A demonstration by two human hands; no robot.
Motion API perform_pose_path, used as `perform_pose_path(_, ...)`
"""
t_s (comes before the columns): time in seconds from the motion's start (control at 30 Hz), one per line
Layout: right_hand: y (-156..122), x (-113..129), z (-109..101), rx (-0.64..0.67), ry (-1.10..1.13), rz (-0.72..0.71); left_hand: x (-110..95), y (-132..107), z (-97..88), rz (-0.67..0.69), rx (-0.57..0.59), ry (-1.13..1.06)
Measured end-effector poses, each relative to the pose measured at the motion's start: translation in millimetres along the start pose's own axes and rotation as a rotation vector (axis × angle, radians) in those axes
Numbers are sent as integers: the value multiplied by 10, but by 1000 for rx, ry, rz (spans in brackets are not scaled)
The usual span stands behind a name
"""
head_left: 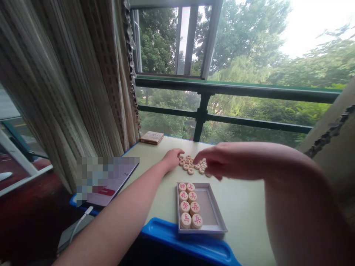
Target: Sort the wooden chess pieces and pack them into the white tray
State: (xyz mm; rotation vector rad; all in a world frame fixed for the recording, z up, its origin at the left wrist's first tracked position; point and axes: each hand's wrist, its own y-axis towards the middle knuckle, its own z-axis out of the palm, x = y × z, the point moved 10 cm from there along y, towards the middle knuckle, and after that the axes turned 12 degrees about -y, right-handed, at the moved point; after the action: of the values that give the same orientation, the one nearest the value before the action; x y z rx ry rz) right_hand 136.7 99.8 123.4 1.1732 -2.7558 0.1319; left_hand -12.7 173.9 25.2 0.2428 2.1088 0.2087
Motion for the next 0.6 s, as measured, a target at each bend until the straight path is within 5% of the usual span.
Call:
perform_pose_path(0.07, 155, -4, 1, 201, -103, 161, 14, 4, -11, -7, -4, 9)
perform_pose_path(0.23, 353, -418, 161, 353, -277, 476, 49, 19, -4, -19, 3, 13)
perform_pose_path(0.4, 419, -762, 435, 400, -288, 570, 4, 5, -16, -4, 6, 41)
perform_pose_path(0.6, 430, -788, 497, 395, -230, 595, -103, -35, -29, 35, 8, 102)
